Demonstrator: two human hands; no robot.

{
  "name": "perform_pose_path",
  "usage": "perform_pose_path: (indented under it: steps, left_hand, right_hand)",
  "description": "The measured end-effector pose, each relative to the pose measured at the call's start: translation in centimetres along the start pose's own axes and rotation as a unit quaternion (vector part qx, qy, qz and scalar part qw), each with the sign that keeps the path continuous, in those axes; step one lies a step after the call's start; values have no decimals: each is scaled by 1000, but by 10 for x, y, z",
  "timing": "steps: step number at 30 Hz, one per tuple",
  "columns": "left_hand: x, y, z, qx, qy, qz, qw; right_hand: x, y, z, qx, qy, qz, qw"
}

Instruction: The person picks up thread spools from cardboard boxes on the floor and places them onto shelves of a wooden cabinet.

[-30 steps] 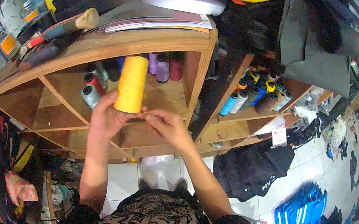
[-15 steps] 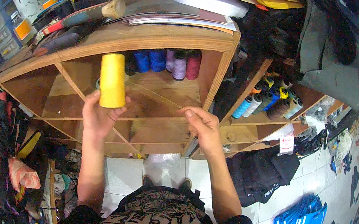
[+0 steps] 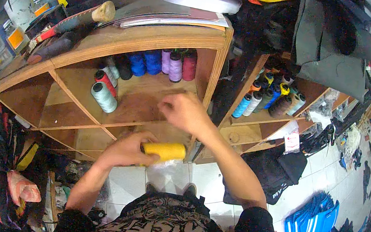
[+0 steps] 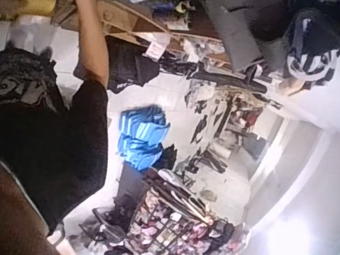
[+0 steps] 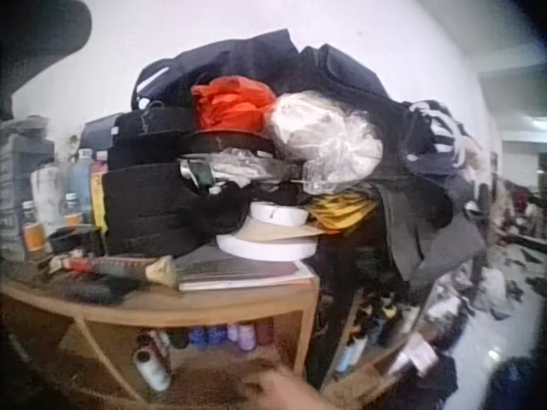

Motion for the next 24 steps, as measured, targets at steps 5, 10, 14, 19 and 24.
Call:
perform_pose_path:
  steps: [5,10,14,19,24]
  left_hand:
    - [-44,12,-19,-25,-260,278,924]
    - [-39,-4,-5,124,-508,195,830]
    - [-33,-18,13,133,-379,86,912]
    - [-44,-32,26,190,-56,41,979]
    - [-39,-34,50,167,163,238,943]
  right_hand:
    - [-10,-42,-40,61,81,79,992]
    - [36,-71,12,299,415,33,859]
    - [31,-40,23,98,265,-43,958]
    - [5,-7,-26,-4,200,-241,950]
    - [-1,-11,-68,-157,-54,-83,983]
Point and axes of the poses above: each hand's wrist, its own y-axis towards the middle knuckle, its own x-axis out of the palm, z = x × y, the point moved 7 cm from there along y, towards the middle knuckle, and after that the axes turned 7 degrees about z, right-handed, at the moved point
